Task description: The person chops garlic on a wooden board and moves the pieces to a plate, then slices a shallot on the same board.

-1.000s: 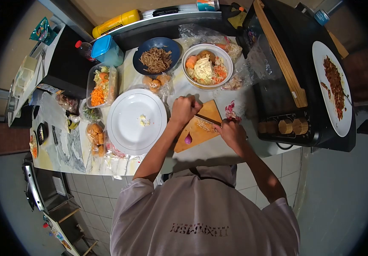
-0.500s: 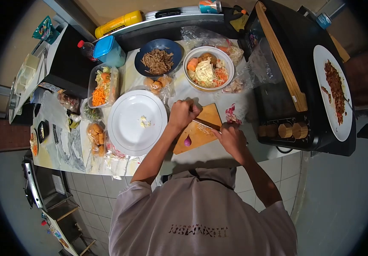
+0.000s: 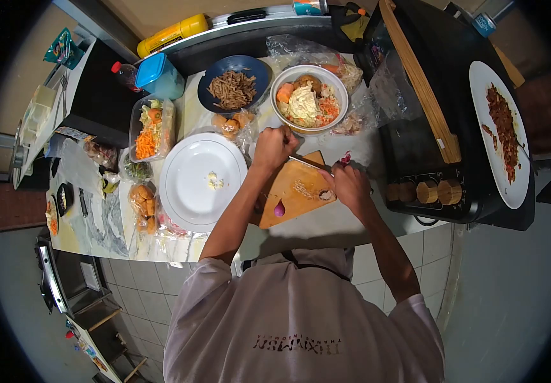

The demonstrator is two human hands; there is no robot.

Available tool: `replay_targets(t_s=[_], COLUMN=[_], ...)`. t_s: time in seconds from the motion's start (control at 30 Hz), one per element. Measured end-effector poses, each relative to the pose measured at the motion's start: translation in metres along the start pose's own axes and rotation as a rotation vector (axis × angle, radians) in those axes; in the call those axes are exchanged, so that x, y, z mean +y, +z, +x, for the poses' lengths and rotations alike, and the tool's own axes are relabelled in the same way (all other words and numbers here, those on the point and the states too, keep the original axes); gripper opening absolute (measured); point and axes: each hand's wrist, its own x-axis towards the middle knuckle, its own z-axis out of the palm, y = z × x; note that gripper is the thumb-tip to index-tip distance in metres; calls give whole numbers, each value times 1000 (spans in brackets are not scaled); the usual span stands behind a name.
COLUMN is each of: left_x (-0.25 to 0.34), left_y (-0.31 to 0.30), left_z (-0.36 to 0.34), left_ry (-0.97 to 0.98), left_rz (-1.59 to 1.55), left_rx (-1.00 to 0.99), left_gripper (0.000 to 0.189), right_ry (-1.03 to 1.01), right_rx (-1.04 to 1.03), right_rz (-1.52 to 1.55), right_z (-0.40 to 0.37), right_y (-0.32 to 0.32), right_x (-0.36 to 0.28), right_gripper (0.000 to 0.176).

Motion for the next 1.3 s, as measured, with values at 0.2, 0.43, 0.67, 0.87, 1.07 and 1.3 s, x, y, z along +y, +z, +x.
replay_targets(t_s=[0.2, 0.43, 0.67, 0.87, 1.07, 1.3], left_x=[0, 10, 9, 14, 6, 8], left_y=[0, -6, -8, -16, -12, -10], left_z=[-22, -45, -48, -47, -58, -53], left_ry=[30, 22, -2, -27, -10, 19], left_rz=[70, 88, 59, -15, -9, -19], left_rx=[-20, -39, -38, -88, -113, -116], left_gripper=[14, 13, 14, 13, 10, 10], right_ry=[-112, -23, -1, 29, 11, 8], right_rx=[122, 36, -14, -99, -92, -60], right_rz=[21, 99, 87, 54, 52, 47], right_z=[-18, -44, -53, -63, -73, -68], right_y=[12, 15, 1, -19, 3, -2], right_x=[-2, -11, -21, -33, -34, -30], right_gripper=[49, 44, 51, 50, 52, 49])
